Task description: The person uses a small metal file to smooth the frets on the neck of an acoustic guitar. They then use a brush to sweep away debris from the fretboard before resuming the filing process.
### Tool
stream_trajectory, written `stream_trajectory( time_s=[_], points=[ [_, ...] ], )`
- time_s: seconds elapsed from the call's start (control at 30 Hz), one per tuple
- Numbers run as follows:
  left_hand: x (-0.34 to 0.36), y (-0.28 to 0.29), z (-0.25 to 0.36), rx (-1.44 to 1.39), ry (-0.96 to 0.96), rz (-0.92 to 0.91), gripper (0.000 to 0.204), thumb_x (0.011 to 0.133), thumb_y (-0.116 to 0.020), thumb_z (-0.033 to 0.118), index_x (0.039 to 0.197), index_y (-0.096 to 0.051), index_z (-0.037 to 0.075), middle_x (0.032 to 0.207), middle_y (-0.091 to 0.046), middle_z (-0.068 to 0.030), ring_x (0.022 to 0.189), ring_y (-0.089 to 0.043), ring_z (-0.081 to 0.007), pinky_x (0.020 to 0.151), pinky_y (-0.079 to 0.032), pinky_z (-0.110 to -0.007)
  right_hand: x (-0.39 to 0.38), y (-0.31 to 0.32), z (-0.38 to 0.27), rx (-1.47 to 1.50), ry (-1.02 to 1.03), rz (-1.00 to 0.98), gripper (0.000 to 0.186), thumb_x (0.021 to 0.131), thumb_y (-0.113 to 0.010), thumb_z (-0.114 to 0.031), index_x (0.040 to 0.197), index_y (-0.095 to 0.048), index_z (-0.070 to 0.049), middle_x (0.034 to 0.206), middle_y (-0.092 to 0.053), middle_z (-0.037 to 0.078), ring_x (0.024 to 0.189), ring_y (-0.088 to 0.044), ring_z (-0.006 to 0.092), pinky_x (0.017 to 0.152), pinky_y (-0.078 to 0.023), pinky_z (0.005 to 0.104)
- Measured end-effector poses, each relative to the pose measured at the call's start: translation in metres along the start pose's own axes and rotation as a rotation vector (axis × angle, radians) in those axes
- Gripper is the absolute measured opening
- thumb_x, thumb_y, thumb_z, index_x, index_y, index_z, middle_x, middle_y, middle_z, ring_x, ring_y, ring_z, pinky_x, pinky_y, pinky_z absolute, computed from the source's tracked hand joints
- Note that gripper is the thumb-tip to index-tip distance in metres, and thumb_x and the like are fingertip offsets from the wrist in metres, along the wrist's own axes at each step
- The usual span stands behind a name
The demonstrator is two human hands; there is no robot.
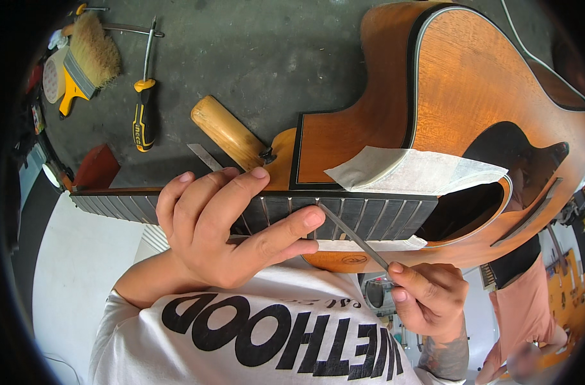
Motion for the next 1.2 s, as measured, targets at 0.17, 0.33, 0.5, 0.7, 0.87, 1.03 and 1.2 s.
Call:
stream_trajectory(
  time_s=[0.17,0.33,0.5,0.7,0.87,1.03,1.2],
  points=[
    [0.0,0.001,-0.001,-0.003,0.006,-0.008,0.04,0.086,-0.064,0.064,0.12,-0.071,0.044,0.11,-0.064,-0.0035,0.09,-0.056,-0.0192,0.103,-0.033,-0.041,0.016,-0.002,-0.01,-0.077,0.05,0.004,0.034,0.081,-0.075,-0.006,0.115,-0.073,-0.004,0.065,-0.062,0.006,0.052,-0.06,0.0177,0.05,-0.046,0.0304],
    [0.001,0.001,0.0,-0.005,0.004,-0.014,0.04,0.086,-0.064,0.064,0.12,-0.071,0.045,0.11,-0.064,-0.0028,0.09,-0.055,-0.019,0.103,-0.032,-0.041,0.038,-0.001,-0.039,-0.358,0.167,-0.051,0.043,0.076,-0.077,-0.006,0.119,-0.073,-0.008,0.064,-0.056,0.003,0.053,-0.057,0.0176,0.051,-0.044,0.0308],
    [0.0,0.001,-0.001,0.002,-0.004,0.008,0.04,0.087,-0.063,0.064,0.122,-0.07,0.046,0.109,-0.063,-0.0018,0.089,-0.055,-0.0188,0.103,-0.032,-0.041,0.035,0.005,-0.05,-0.453,0.273,-0.012,0.041,0.078,-0.077,-0.007,0.118,-0.072,-0.009,0.066,-0.056,0.003,0.053,-0.056,0.0186,0.052,-0.045,0.0312],
    [-0.001,0.0,0.0,0.005,-0.009,-0.023,0.041,0.087,-0.062,0.065,0.123,-0.068,0.047,0.109,-0.063,-0.0019,0.088,-0.055,-0.0187,0.102,-0.032,-0.042,0.0,0.014,-0.013,-0.084,0.013,0.101,0.027,0.083,-0.074,-0.009,0.109,-0.074,-0.003,0.068,-0.066,0.006,0.054,-0.062,0.0188,0.053,-0.049,0.0297],
    [-0.001,0.001,-0.001,0.005,0.007,0.0,0.041,0.088,-0.061,0.065,0.124,-0.068,0.048,0.109,-0.063,-0.0007,0.087,-0.055,-0.0181,0.1,-0.033,-0.042,-0.01,-0.002,0.002,0.076,-0.104,0.074,0.024,0.083,-0.075,-0.009,0.106,-0.074,-0.001,0.07,-0.07,0.009,0.055,-0.066,0.0209,0.052,-0.05,0.0297],
    [-0.001,0.001,-0.001,0.009,0.007,0.008,0.04,0.088,-0.061,0.066,0.123,-0.068,0.049,0.109,-0.063,0.0003,0.087,-0.056,-0.0174,0.099,-0.034,-0.042,0.009,-0.007,-0.011,-0.047,0.002,0.042,0.029,0.08,-0.076,-0.008,0.109,-0.074,-0.004,0.069,-0.068,0.007,0.053,-0.063,0.0184,0.051,-0.047,0.0285],
    [-0.001,0.001,-0.001,0.0,0.001,0.008,0.036,0.09,-0.06,0.062,0.123,-0.068,0.05,0.109,-0.064,0.0003,0.088,-0.056,-0.0172,0.098,-0.035,-0.042,0.044,-0.005,-0.044,-0.367,0.127,-0.115,0.046,0.074,-0.078,-0.007,0.119,-0.073,-0.011,0.07,-0.061,0.005,0.056,-0.057,0.0164,0.051,-0.044,0.0293]
  ],
)
Point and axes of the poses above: each hand's wrist, its own x-axis towards the middle knuckle, its own y-axis out of the back of the hand, z = x × y, the point moved 10 cm from there along x, towards the middle knuckle
